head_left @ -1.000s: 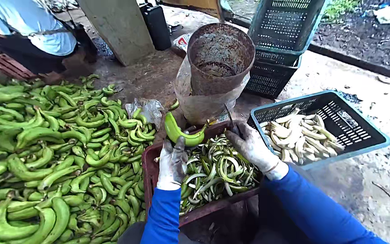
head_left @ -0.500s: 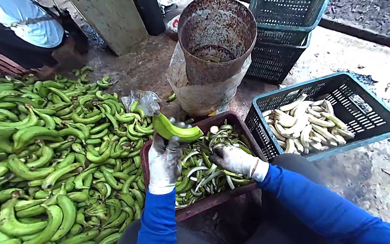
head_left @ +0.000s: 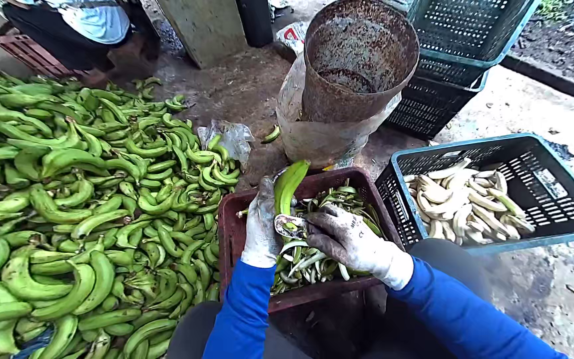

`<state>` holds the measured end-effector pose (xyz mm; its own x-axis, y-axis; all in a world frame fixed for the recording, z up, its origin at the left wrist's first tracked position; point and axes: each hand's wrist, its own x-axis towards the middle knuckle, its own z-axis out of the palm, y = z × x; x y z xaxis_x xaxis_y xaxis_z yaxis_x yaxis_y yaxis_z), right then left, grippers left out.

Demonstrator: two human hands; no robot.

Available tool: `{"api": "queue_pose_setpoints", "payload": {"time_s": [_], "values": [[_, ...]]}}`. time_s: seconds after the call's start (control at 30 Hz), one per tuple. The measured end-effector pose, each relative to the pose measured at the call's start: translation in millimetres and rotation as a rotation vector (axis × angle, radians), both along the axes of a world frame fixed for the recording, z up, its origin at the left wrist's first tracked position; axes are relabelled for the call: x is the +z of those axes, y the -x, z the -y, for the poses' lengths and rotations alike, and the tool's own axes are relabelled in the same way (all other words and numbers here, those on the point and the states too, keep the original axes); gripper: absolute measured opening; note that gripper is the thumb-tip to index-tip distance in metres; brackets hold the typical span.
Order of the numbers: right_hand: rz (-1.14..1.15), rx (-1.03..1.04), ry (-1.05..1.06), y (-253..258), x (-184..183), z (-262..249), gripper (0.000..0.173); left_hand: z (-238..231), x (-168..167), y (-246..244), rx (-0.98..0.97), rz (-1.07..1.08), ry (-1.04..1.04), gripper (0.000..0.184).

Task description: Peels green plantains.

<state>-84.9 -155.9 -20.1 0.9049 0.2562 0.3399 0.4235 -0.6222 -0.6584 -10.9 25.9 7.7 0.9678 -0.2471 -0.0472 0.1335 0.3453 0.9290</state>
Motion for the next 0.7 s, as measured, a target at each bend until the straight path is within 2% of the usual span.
{"api": "queue_pose_setpoints", "payload": {"time_s": [0.07, 0.13, 0.2, 0.27, 0.33, 0.43, 0.53, 0.63, 0.7], "values": [[0.045, -0.054, 0.013, -4.6, -4.8, -0.5, 0.043, 3.1, -4.6, 6.0, -0.060, 0.046, -0.060, 0.045], [0.120, -0.201, 0.057, -14.3, -7.7, 6.5, 0.040, 8.5, -9.3, 10.1, -0.081, 0.056, -0.071, 0.042], [0.169, -0.379, 0.070, -28.6, -6.1, 22.0, 0.037, 14.9, -7.0, 12.3, -0.040, -0.049, -0.040, 0.044], [0.080, -0.537, 0.034, -38.5, 3.5, 43.1, 0.040, 15.1, -2.8, 12.7, -0.011, -0.173, -0.021, 0.048], [-0.050, -0.593, -0.026, -38.1, 16.0, 61.7, 0.047, 8.5, -4.1, 9.3, -0.063, -0.250, 0.101, 0.054], [-0.158, -0.475, -0.160, -24.5, 19.0, 57.7, 0.044, -0.2, -4.5, 1.2, -0.105, -0.199, 0.171, 0.050], [-0.213, -0.241, -0.273, -5.7, 12.5, 29.6, 0.035, 2.4, -4.0, -4.4, 0.004, -0.123, 0.116, 0.046], [-0.216, -0.053, -0.193, 4.7, 9.3, 9.9, 0.036, 5.0, -2.9, -2.8, 0.078, -0.143, 0.111, 0.042], [-0.234, -0.011, -0.122, 2.8, 4.6, 5.0, 0.040, 3.8, -6.8, -0.8, 0.037, -0.129, 0.112, 0.044]]}}
